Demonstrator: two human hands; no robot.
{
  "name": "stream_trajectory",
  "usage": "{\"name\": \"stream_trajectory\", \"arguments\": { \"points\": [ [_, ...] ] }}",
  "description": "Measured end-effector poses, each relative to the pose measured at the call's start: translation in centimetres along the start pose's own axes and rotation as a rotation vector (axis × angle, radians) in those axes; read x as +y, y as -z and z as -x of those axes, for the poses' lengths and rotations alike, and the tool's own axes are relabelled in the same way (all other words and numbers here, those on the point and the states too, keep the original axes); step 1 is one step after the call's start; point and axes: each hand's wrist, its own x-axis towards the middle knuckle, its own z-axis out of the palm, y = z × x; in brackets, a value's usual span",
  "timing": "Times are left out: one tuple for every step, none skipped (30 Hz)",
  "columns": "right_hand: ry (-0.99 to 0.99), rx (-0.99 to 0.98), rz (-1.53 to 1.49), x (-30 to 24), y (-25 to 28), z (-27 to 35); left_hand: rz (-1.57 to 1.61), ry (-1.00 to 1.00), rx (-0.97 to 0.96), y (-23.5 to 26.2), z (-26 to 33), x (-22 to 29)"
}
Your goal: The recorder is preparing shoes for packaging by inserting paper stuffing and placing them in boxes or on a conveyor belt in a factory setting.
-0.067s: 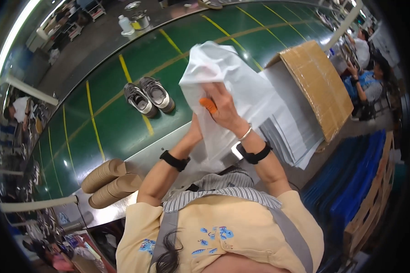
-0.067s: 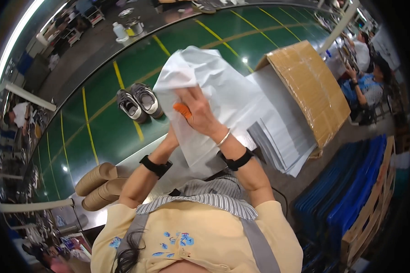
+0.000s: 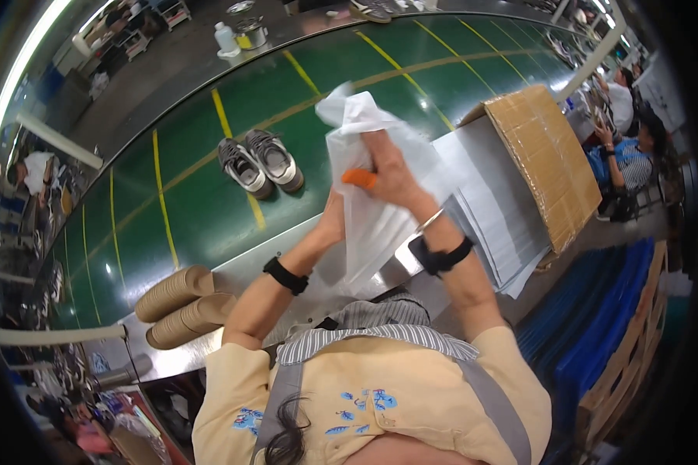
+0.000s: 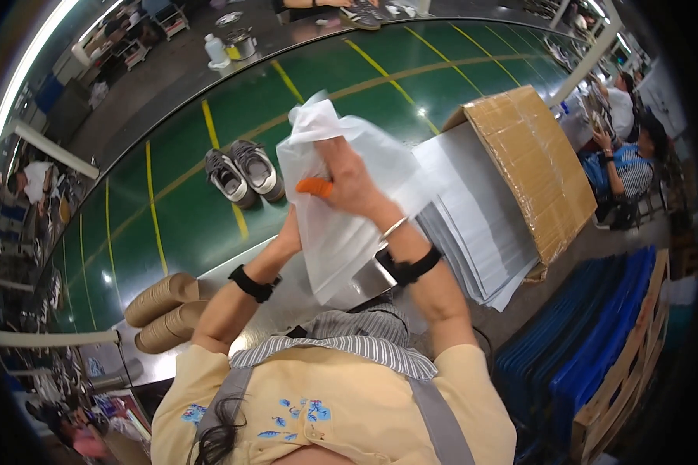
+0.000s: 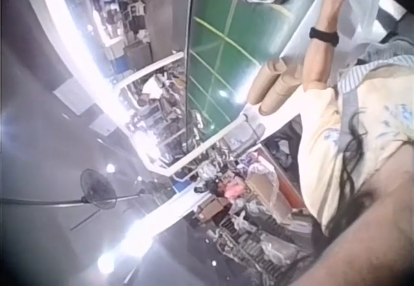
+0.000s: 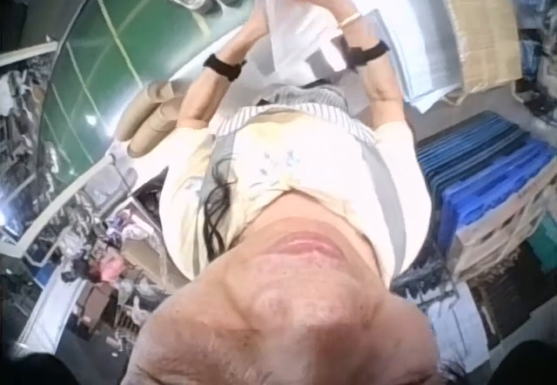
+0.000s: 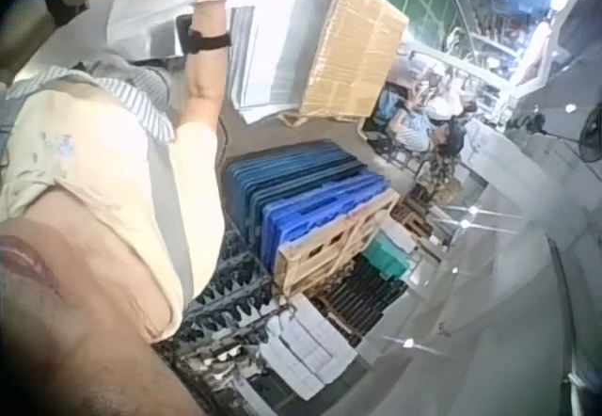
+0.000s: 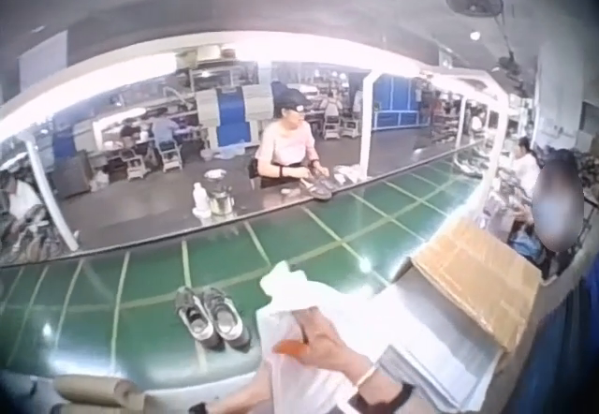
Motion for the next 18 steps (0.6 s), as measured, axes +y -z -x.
{"name": "stream_trajectory", "arguments": {
  "points": [
    [0.007,-0.019,-0.011,-0.7,0.6,-1.1,-0.005,0.005,0.022,1.3,-0.1,1.3],
    [-0.043,-0.167,-0.037,-1.5,1.3,-2.6,-0.052,0.080,-0.224,3.1,-0.6,2.2],
    [-0.081,-0.316,-0.063,-2.2,1.4,-4.0,-0.104,0.153,-0.465,4.7,-0.5,2.9],
    [-0.058,-0.337,-0.063,-2.0,1.0,-5.2,-0.353,0.212,-0.769,5.1,0.3,1.8],
    [0.069,-0.330,0.147,-1.8,0.5,-6.4,-0.605,0.278,-1.068,5.2,1.0,0.7],
    [0.178,-0.314,0.371,-1.2,0.5,-6.6,-0.598,0.363,-1.255,3.4,1.0,2.6],
    [0.142,-0.169,0.336,-1.4,0.2,-6.8,-0.602,0.452,-1.430,1.8,2.0,5.3],
    [0.195,-0.179,0.317,-2.7,-1.4,-7.3,-0.142,0.294,-0.990,2.0,6.3,3.0],
    [0.039,0.043,0.133,-3.8,-2.3,-6.6,-0.186,0.255,-1.009,0.2,6.5,3.5],
    [-0.125,0.268,-0.042,-4.5,-2.3,-5.9,0.151,0.050,-0.718,0.4,4.2,6.6],
    [-0.102,0.334,-0.167,-4.6,-2.8,-5.5,0.458,0.275,-0.452,-0.6,3.8,5.2],
    [-0.093,0.326,-0.161,-5.4,-3.1,-4.9,0.763,0.506,-0.171,-1.6,3.8,3.2],
    [-0.134,0.418,-0.134,-6.8,-3.2,-4.2,1.605,0.300,0.219,-0.4,2.5,2.4],
    [-0.163,0.513,-0.102,-8.4,-3.4,-3.8,1.421,0.468,0.439,1.6,3.1,-3.3],
    [-0.206,0.574,-0.015,-7.3,-2.9,-1.8,1.353,0.648,0.549,3.6,-0.9,3.6],
    [-0.223,0.617,0.028,-7.1,-4.0,-1.0,1.337,0.649,0.493,5.7,-1.7,4.8],
    [-0.245,0.635,-0.100,-7.6,-5.1,-0.9,1.180,0.629,0.445,7.1,-2.5,5.5],
    [-0.267,0.654,-0.224,-7.9,-5.5,-0.8,1.025,0.723,0.497,7.8,-3.0,6.3]
  ]
}}
